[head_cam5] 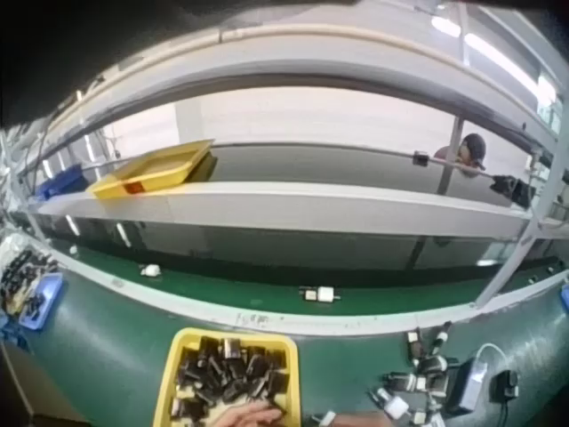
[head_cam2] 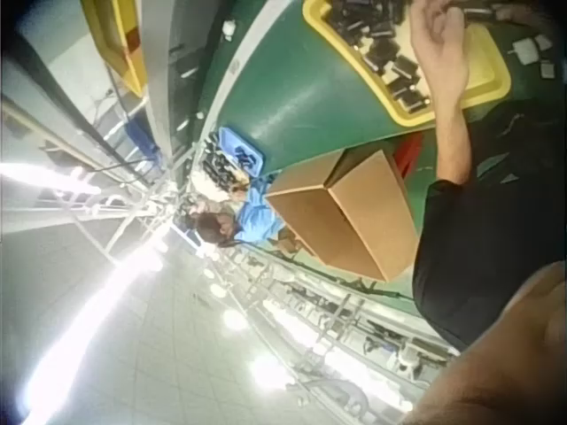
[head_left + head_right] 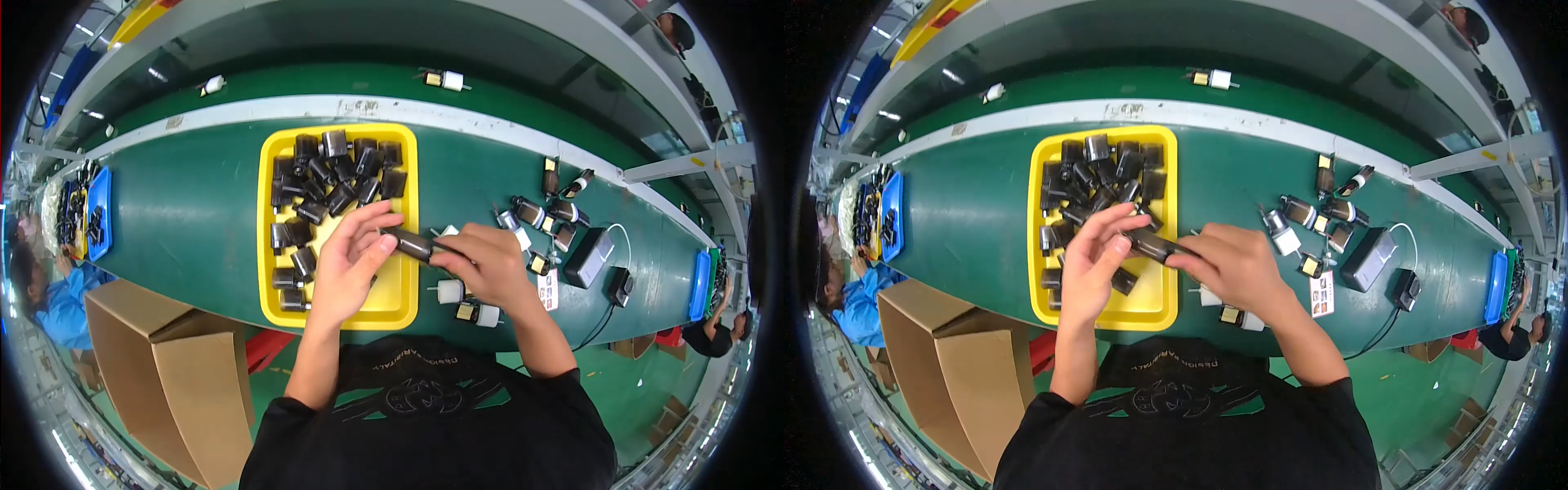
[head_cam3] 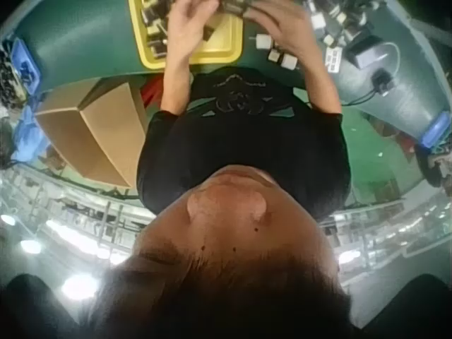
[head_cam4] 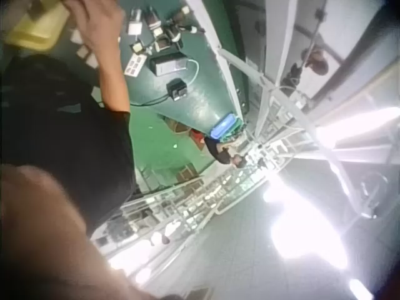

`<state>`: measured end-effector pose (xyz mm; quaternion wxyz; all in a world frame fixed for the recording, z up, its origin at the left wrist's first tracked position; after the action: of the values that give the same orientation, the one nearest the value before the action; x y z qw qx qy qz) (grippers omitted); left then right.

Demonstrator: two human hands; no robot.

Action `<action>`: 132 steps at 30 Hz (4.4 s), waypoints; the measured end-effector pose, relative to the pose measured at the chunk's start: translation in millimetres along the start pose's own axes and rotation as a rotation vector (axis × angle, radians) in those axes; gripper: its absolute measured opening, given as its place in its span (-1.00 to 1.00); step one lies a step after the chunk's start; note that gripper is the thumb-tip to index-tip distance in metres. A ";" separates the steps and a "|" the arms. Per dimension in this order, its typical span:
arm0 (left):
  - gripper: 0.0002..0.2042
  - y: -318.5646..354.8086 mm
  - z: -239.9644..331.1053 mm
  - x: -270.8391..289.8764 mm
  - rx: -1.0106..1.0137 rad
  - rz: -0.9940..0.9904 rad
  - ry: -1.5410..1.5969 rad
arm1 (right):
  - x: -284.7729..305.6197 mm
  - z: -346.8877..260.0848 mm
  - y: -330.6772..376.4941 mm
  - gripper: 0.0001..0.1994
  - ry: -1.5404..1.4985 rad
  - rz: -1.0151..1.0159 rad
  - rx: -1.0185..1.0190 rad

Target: The person assembles small black and white plastic electronic components by hand on a factory assembly line.

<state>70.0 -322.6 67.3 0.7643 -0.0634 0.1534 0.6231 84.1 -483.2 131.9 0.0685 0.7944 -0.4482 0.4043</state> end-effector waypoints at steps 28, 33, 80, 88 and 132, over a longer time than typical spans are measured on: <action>-0.66 27.2 -33.7 -5.2 -0.014 -0.273 -0.829 | 62.2 261.8 -88.1 -0.70 0.342 0.195 -0.605; -0.68 21.9 -46.6 16.5 0.072 -0.162 -0.607 | 35.0 288.2 -94.7 -0.52 0.346 -0.031 -0.775; -0.52 -9.7 -6.0 -59.9 0.106 -0.200 0.149 | 8.7 27.3 73.5 -0.68 -0.651 0.378 -0.300; -0.57 -0.8 -0.6 -61.6 0.067 -0.121 0.247 | 9.8 12.2 70.2 -0.72 -0.518 0.358 -0.239; -0.62 30.5 94.0 -105.5 -0.602 -0.273 -0.682 | 0.3 -4.3 42.9 -0.70 -0.719 0.185 0.145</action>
<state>36.4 -387.4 192.1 0.7936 -0.0933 -0.3033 0.5192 48.7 -506.7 124.1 -0.1864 0.8445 -0.4836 0.1349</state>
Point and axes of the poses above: each hand's wrist, its own y-axis away from the middle knuckle, its own x-axis out of the back of the hand, z = x × y, the point moved 9 cm from there along -y, towards the middle knuckle, and after that the axes turned 10 degrees about -z, right-handed, at the moved point
